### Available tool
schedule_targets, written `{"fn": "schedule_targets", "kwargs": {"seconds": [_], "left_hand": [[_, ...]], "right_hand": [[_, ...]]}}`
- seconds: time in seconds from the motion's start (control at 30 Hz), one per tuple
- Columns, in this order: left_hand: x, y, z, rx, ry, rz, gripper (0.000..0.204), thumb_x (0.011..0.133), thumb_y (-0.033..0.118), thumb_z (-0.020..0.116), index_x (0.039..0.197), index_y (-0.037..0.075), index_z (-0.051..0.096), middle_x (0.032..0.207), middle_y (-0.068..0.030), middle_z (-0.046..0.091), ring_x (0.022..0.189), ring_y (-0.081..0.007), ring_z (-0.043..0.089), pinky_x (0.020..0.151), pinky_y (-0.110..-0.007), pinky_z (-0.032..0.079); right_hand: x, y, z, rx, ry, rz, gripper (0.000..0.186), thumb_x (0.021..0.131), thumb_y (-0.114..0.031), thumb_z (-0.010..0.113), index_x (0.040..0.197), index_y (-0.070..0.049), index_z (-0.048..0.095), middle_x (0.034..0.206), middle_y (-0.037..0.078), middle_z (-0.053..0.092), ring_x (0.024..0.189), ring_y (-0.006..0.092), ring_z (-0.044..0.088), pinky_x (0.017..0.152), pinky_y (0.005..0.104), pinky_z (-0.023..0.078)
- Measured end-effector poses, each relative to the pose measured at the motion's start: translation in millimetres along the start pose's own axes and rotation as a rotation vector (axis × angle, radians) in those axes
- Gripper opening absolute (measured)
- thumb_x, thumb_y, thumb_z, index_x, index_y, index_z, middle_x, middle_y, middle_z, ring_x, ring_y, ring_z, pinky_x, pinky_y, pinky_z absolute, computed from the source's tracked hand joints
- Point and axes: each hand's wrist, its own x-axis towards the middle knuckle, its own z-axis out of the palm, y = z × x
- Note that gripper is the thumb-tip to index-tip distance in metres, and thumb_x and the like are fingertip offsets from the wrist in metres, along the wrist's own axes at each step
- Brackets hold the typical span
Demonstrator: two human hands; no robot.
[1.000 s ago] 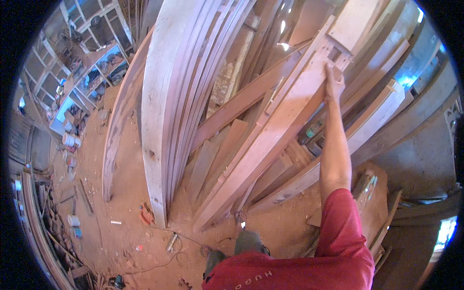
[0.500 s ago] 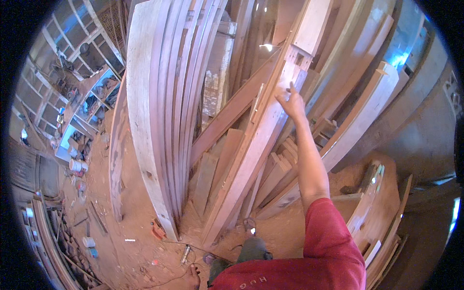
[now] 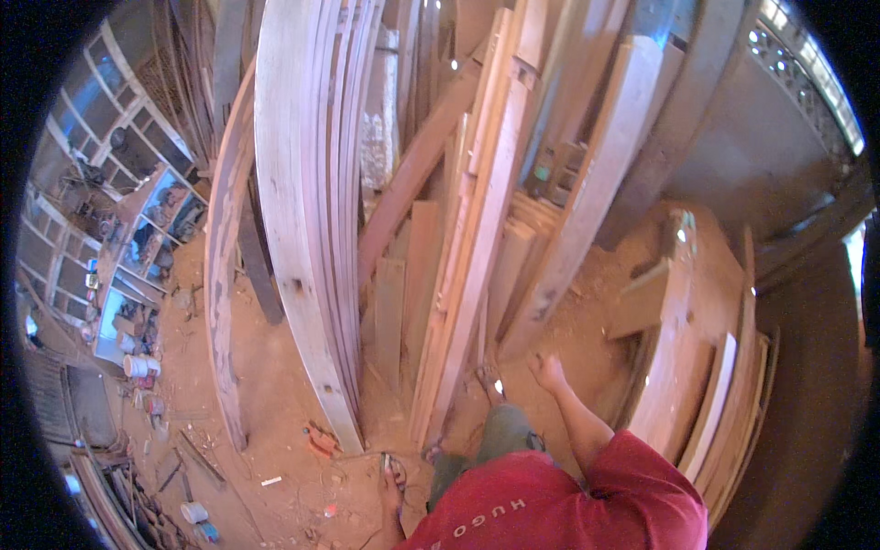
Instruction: The person uses a chisel and mallet to carve a rectangular notch into a wooden plank. They measure and mark the plank with a square and pencil, then repeatedly strike the chisel to remove wood. The person adjusts the plank and continues carving along the marked line.
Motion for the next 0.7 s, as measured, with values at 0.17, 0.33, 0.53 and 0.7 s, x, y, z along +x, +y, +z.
{"fn": "schedule_targets", "kwargs": {"seconds": [0.17, 0.33, 0.53, 0.7], "left_hand": [[45, -50, -102, 0.125, 0.017, -0.034, 0.058, 0.099, 0.055, 0.045, 0.128, 0.006, 0.054, 0.097, -0.0096, 0.063, 0.070, -0.0150, 0.058, 0.054, -0.030, 0.046], [34, -84, -73, 0.128, -0.129, -0.009, 0.057, 0.100, 0.053, 0.045, 0.131, 0.006, 0.052, 0.096, -0.0106, 0.063, 0.067, -0.0167, 0.056, 0.052, -0.029, 0.045], [48, -83, -134, 0.431, -0.173, -0.043, 0.068, 0.099, 0.059, 0.041, 0.122, -0.003, 0.054, 0.099, -0.0144, 0.064, 0.073, -0.0234, 0.059, 0.061, -0.034, 0.048], [45, -72, -63, 0.665, -0.452, 0.060, 0.078, 0.097, 0.065, 0.038, 0.116, -0.009, 0.057, 0.104, -0.0175, 0.065, 0.081, -0.0287, 0.062, 0.070, -0.039, 0.051]], "right_hand": [[-281, 62, 19, -0.060, -0.595, 0.329, 0.049, 0.087, -0.046, 0.062, 0.099, 0.002, 0.067, 0.097, 0.029, 0.066, 0.094, 0.0432, 0.066, 0.081, 0.0498, 0.052], [-507, 211, 40, 1.160, 0.011, 0.983, 0.051, 0.088, -0.052, 0.060, 0.108, -0.006, 0.070, 0.099, 0.024, 0.069, 0.099, 0.0404, 0.065, 0.086, 0.0478, 0.051], [-441, -12, -6, 0.289, -0.153, 0.610, 0.047, 0.085, -0.035, 0.065, 0.121, -0.005, 0.061, 0.105, 0.025, 0.067, 0.103, 0.0424, 0.063, 0.087, 0.0496, 0.051], [-508, -24, -32, 0.454, 0.051, 0.690, 0.044, 0.088, -0.033, 0.063, 0.124, -0.007, 0.062, 0.112, 0.022, 0.068, 0.106, 0.0394, 0.064, 0.093, 0.0482, 0.051]]}}
